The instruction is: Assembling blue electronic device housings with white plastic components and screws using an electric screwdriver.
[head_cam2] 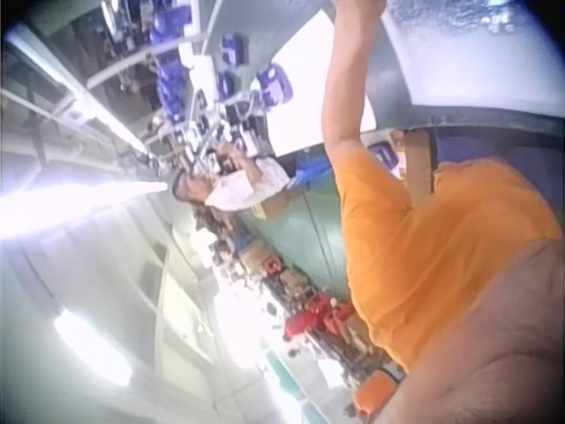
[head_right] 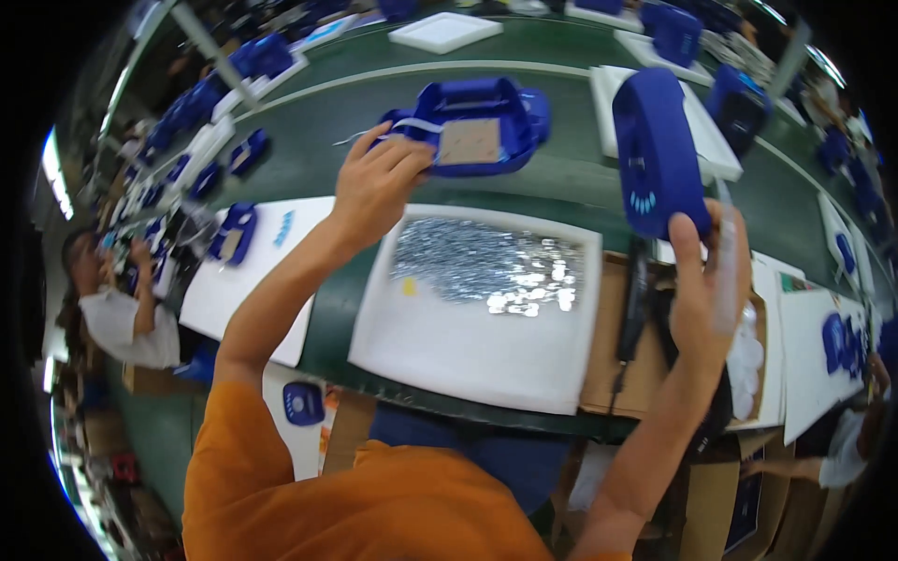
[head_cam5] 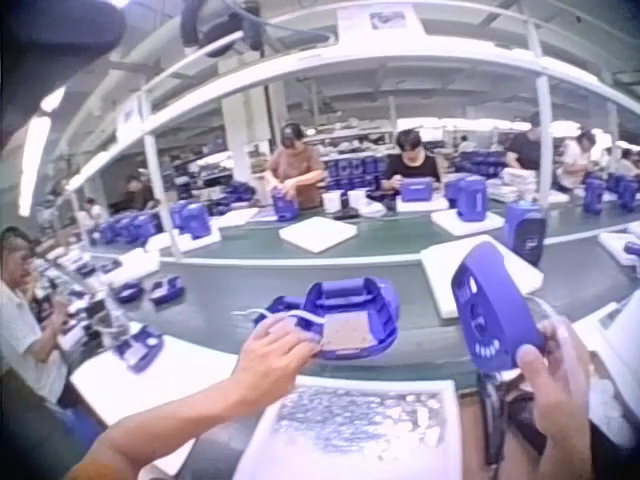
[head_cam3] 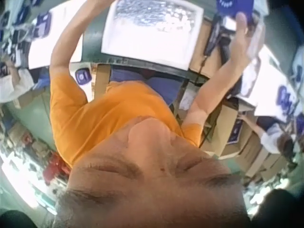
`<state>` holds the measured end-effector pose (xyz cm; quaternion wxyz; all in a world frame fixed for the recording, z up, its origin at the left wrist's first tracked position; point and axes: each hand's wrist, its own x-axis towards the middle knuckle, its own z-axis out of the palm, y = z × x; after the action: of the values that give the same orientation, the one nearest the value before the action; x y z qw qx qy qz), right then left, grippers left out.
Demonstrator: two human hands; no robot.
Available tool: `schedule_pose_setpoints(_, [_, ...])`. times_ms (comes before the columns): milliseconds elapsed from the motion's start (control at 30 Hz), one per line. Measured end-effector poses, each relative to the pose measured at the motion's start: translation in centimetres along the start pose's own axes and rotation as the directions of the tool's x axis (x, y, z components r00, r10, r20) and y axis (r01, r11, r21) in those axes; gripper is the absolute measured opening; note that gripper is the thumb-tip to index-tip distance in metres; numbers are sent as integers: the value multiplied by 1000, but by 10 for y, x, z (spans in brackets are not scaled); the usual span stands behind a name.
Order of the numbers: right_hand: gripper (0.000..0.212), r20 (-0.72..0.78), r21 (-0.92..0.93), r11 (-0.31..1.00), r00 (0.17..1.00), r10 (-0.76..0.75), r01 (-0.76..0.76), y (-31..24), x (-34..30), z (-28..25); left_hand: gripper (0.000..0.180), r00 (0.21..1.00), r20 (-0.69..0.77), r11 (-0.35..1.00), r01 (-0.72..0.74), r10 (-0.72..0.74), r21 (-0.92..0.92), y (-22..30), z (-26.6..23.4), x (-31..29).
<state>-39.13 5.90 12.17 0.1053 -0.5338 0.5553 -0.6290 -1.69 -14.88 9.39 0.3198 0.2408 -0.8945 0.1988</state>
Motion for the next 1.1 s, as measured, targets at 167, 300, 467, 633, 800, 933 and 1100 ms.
schedule_pose_setpoints(167, [36,297,406,886,949,104,-224,-8,-19,22,20,969,94,953,204,-229,223,-26,-113,-161])
schedule_pose_setpoints(300, [40,467,598,685,875,124,-416,-22,-28,57,18,892,130,862,367,-432,349,-24,-158,-252])
schedule_pose_setpoints(467, [37,485,656,550,847,218,-517,-24,-40,90,21,785,250,801,455,-567,389,-17,-166,-314])
schedule_pose_setpoints(633, [35,575,582,450,734,361,-677,-19,-45,104,46,793,193,804,511,-577,304,16,-172,-282])
schedule_pose_setpoints(800, [35,623,478,445,650,436,-757,-27,-59,118,89,779,261,598,611,-570,-518,75,-161,-158])
schedule_pose_setpoints(933, [35,658,389,462,591,467,-797,-41,-68,120,113,753,609,145,651,-249,-746,84,-136,-100])
schedule_pose_setpoints(1100, [38,706,268,615,586,399,-741,-52,-66,118,95,685,716,-198,689,-136,-697,117,-126,-69])
